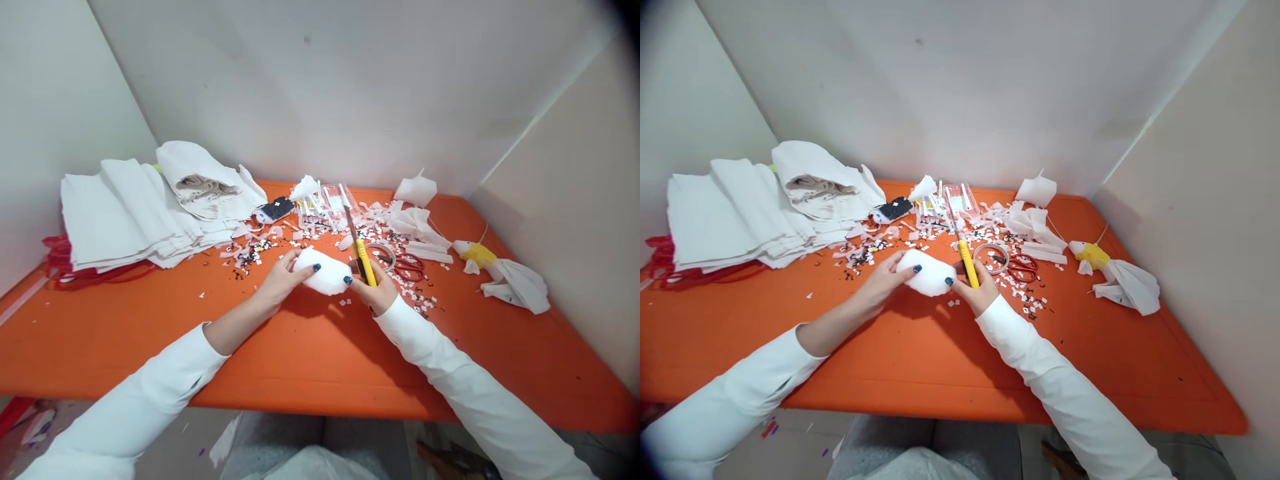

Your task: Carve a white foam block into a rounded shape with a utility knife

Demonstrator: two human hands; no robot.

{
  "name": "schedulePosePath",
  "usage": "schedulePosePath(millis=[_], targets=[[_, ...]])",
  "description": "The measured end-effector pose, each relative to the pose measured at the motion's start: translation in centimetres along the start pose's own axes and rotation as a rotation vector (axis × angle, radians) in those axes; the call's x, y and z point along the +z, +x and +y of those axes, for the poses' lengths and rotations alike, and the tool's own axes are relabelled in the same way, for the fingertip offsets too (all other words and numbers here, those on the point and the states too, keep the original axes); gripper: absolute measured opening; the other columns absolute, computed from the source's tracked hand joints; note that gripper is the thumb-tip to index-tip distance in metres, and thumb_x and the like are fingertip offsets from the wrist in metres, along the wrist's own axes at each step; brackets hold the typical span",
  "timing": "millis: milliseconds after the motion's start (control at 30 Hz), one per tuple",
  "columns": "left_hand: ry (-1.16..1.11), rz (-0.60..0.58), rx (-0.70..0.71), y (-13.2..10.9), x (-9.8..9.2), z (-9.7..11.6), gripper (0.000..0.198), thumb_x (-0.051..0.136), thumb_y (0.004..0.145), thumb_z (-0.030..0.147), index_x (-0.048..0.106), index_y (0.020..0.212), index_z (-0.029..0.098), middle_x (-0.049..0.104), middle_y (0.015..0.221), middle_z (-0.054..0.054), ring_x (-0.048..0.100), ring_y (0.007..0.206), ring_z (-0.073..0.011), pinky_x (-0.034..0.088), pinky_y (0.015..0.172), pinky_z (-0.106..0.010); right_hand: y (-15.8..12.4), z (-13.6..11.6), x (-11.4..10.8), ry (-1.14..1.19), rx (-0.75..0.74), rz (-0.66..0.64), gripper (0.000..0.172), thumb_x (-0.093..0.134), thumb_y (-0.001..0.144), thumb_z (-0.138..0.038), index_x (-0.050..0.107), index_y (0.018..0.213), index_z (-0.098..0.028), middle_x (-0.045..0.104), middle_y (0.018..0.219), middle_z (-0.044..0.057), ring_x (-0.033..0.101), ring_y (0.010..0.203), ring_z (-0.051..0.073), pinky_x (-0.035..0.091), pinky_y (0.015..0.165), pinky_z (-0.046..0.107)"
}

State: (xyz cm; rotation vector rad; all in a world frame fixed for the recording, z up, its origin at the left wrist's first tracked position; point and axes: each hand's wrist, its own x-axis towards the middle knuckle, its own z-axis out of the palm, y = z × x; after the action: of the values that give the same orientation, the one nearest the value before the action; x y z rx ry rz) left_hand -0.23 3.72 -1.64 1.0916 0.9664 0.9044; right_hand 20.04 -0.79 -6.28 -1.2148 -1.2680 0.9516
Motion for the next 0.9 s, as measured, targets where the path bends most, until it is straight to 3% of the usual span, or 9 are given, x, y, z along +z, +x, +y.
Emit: schedulePosePath(millis=[67, 133, 233, 333, 467, 633, 767, 900], targets=[[-0.132, 0.021, -0.075, -0.7, 0.9, -0.5, 0.05, 0.081, 0.064, 0.044, 0.064, 0.102, 0.017, 0.069, 0.1, -0.007, 0.064, 0.088, -0.0185, 0.05, 0.068, -0.024, -0.4, -0.2, 0.8, 0.118, 0.108, 0.115, 0.051, 0.077, 0.061, -0.052, 0.056, 0.096, -0.022, 0.064, 0.089, 0.005, 0.06, 0.067, 0.016, 0.052, 0.051, 0.029], [-0.199, -0.072, -0.18, -1.5, 1.8, -1.0, 0.051, 0.082, 0.064, 0.04, 0.065, 0.105, 0.015, 0.071, 0.103, -0.011, 0.066, 0.087, -0.0205, 0.052, 0.069, -0.026, -0.8, -0.6, 1.3, 0.177, 0.168, 0.18, 0.053, 0.08, 0.055, -0.049, 0.055, 0.093, -0.022, 0.062, 0.087, 0.003, 0.056, 0.061, 0.014, 0.046, 0.045, 0.026], [-0.222, -0.099, -0.245, -2.4, 2.6, -1.4, 0.049, 0.084, 0.063, 0.034, 0.066, 0.104, 0.012, 0.072, 0.101, -0.013, 0.067, 0.084, -0.0203, 0.052, 0.068, -0.026, -1.2, -1.7, 1.6, 0.183, 0.162, 0.096, 0.052, 0.08, 0.058, -0.047, 0.051, 0.093, -0.023, 0.06, 0.09, 0.002, 0.052, 0.054, 0.01, 0.038, 0.038, 0.022], [-0.279, -0.028, -0.258, -2.4, 2.5, -1.1, 0.043, 0.083, 0.065, 0.036, 0.066, 0.097, 0.012, 0.072, 0.091, -0.011, 0.066, 0.075, -0.0162, 0.051, 0.062, -0.022, -1.6, -2.4, 0.9, 0.159, 0.062, -0.008, 0.04, 0.064, 0.077, -0.055, 0.048, 0.096, -0.023, 0.057, 0.083, 0.0, 0.05, 0.048, 0.008, 0.033, 0.037, 0.022], [-0.421, 0.026, -0.252, -1.7, 1.5, -0.4, 0.035, 0.077, 0.071, 0.042, 0.063, 0.086, 0.013, 0.065, 0.07, -0.003, 0.052, 0.055, -0.0075, 0.041, 0.047, -0.017, -2.1, -2.5, -1.0, -0.155, -0.201, -0.094, 0.033, 0.045, 0.091, -0.053, 0.051, 0.103, -0.023, 0.049, 0.063, -0.004, 0.043, 0.046, 0.011, 0.034, 0.045, 0.025], [-0.573, -0.046, -0.301, -1.3, 0.4, -0.4, 0.036, 0.081, 0.064, 0.041, 0.062, 0.079, 0.015, 0.06, 0.067, 0.0, 0.048, 0.054, -0.0082, 0.041, 0.049, -0.021, -2.6, -2.4, -1.8, -0.662, -0.408, -0.18, 0.034, 0.049, 0.089, -0.052, 0.056, 0.106, -0.023, 0.064, 0.071, 0.002, 0.052, 0.051, 0.015, 0.036, 0.049, 0.027], [-0.615, -0.137, -0.336, -1.5, -0.3, -0.2, 0.041, 0.087, 0.054, 0.037, 0.062, 0.078, 0.015, 0.061, 0.068, 0.001, 0.054, 0.06, -0.0102, 0.043, 0.055, -0.023, -2.4, -2.6, -1.9, -0.795, -0.465, -0.136, 0.038, 0.045, 0.092, -0.053, 0.057, 0.11, -0.022, 0.07, 0.082, 0.007, 0.062, 0.059, 0.018, 0.04, 0.053, 0.028], [-0.578, -0.221, -0.385, -1.5, -0.5, 0.1, 0.045, 0.086, 0.053, 0.041, 0.065, 0.082, 0.014, 0.065, 0.072, -0.001, 0.056, 0.06, -0.0113, 0.045, 0.055, -0.024, -1.9, -2.4, -2.5, -0.865, -0.536, -0.142, 0.042, 0.043, 0.092, -0.055, 0.061, 0.111, -0.022, 0.071, 0.091, 0.009, 0.067, 0.072, 0.021, 0.043, 0.056, 0.028]])
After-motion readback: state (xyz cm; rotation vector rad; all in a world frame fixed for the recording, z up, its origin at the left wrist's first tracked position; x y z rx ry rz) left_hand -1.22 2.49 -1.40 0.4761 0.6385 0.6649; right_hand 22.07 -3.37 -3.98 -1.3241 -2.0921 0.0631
